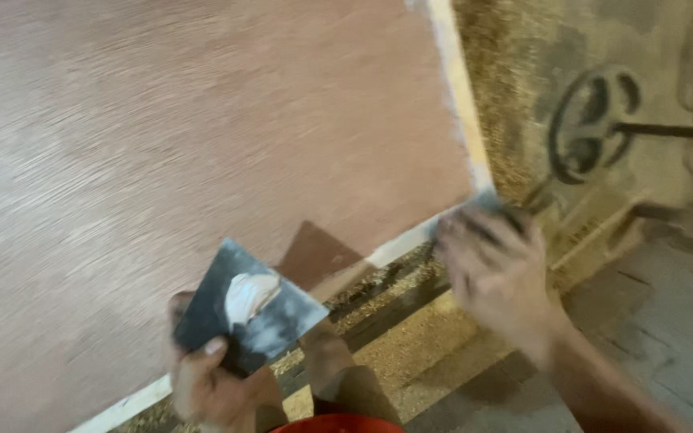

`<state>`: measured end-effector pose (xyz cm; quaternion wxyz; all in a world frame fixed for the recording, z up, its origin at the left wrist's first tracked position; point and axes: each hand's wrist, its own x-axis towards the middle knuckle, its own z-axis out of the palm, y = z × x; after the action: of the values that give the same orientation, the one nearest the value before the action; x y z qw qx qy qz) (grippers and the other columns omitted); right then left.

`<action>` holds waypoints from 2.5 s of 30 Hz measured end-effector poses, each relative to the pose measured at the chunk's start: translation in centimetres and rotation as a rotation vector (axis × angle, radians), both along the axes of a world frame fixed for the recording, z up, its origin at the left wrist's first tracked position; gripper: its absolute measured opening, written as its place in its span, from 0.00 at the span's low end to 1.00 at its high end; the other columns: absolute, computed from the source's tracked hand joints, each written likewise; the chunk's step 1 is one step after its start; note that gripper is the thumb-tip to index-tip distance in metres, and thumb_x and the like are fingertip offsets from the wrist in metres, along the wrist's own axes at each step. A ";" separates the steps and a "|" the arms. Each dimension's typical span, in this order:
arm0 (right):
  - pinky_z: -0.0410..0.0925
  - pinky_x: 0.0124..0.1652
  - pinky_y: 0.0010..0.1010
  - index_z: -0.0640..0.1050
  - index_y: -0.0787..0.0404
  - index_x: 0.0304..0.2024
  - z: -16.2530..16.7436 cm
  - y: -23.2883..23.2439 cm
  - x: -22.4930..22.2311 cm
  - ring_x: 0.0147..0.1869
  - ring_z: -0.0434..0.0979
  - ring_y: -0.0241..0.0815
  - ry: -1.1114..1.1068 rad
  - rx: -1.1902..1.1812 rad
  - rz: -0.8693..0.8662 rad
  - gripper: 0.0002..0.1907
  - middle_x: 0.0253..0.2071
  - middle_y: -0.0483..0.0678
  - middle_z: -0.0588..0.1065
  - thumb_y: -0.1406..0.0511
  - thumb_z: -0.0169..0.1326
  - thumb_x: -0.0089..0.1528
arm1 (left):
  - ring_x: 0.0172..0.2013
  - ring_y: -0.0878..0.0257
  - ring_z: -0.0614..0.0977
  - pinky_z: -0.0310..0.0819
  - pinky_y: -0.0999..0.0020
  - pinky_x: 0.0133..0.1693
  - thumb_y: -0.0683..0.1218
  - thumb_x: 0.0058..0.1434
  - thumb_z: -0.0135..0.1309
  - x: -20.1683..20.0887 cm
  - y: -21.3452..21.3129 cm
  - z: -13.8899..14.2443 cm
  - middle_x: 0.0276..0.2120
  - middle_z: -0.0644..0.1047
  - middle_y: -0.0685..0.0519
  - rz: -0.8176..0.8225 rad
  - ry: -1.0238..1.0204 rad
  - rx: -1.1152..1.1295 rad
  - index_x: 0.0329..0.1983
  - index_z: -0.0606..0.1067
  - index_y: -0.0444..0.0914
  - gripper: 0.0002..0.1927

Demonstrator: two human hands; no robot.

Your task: The person holds a small board with wood filler in one hand and uses a flat spreader to press filler into the seams along the edges of a large wood panel, working along the panel perimeter and refilling the spreader as needed.

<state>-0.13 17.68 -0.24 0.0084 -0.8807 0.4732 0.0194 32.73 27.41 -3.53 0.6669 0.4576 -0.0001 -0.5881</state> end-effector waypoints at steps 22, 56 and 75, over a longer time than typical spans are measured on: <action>0.70 0.31 0.25 0.83 0.68 0.49 0.8 -6.0 -2.0 0.36 0.79 0.39 -0.337 0.017 0.157 0.10 0.36 0.52 0.84 0.70 0.62 0.66 | 0.47 0.50 0.77 0.73 0.53 0.59 0.41 0.53 0.47 1.0 0.6 1.3 0.44 0.73 0.37 0.099 0.011 0.098 0.49 0.64 0.28 0.20; 0.72 0.21 0.30 0.82 0.59 0.47 2.9 1.4 11.4 0.24 0.81 0.41 0.063 0.478 -0.193 0.11 0.35 0.54 0.83 0.65 0.51 0.69 | 0.48 0.48 0.80 0.78 0.54 0.54 0.41 0.56 0.45 5.0 6.4 0.2 0.42 0.76 0.34 0.274 0.062 -0.121 0.51 0.65 0.24 0.21; 0.70 0.21 0.25 0.81 0.59 0.44 3.4 5.7 21.5 0.27 0.80 0.38 0.097 0.400 -0.088 0.11 0.34 0.52 0.82 0.64 0.47 0.71 | 0.48 0.47 0.81 0.83 0.57 0.50 0.42 0.59 0.48 18.5 14.7 -0.9 0.43 0.70 0.40 0.416 -0.224 -0.123 0.47 0.69 0.21 0.19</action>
<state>21.37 23.43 3.16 0.1611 -0.8381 0.4976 0.1549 51.24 42.11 -4.48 0.7961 0.4686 -0.0156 -0.3825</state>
